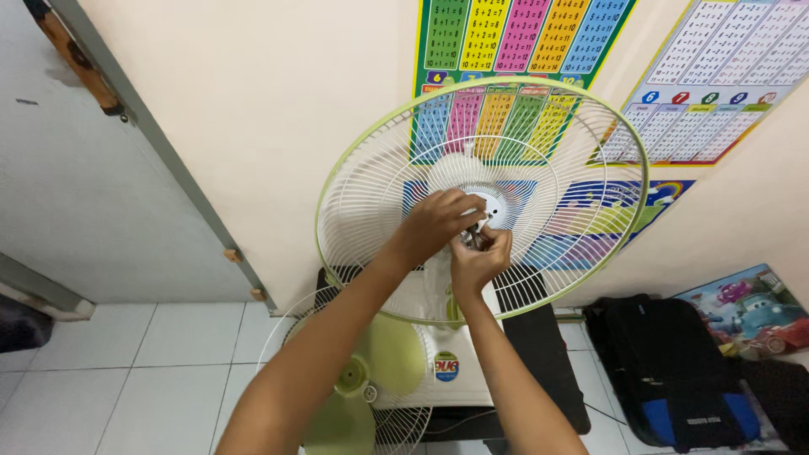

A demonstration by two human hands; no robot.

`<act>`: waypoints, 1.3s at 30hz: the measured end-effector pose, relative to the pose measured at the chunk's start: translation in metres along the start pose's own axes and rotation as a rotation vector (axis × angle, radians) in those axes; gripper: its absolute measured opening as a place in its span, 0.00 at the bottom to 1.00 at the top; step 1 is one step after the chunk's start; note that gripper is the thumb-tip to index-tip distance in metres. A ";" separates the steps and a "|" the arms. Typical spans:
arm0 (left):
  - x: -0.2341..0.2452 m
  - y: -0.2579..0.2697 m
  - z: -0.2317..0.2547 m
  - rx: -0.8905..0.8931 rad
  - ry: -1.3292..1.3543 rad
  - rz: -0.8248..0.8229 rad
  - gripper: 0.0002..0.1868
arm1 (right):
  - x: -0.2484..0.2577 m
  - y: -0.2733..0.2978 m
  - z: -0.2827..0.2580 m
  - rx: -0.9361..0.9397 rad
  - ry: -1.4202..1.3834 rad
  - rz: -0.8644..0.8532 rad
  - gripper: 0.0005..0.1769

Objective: The person assembles a standing electric fan by hand. They attach the front wire cage, secure the fan blades to the motor hub, and then fasten the rear wire cage to complete the assembly.

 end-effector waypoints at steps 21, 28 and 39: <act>-0.014 0.042 0.040 0.475 0.035 0.356 0.34 | 0.018 -0.109 -0.039 0.861 -0.082 -0.930 0.29; -0.003 0.036 0.037 0.426 0.102 0.381 0.32 | 0.018 -0.111 -0.037 0.920 -0.090 -0.924 0.30; 0.005 0.032 0.028 0.289 0.049 0.260 0.29 | 0.019 -0.072 0.001 0.630 -0.057 -0.560 0.27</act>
Point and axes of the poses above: each hand's wrist, its own y-axis away from the middle knuckle, its own x-axis out of the back of the hand, z = x × y, the point moved 2 cm from there along -y, towards the middle knuckle, and after that the axes turned 12 degrees about z, right-handed, at the moved point
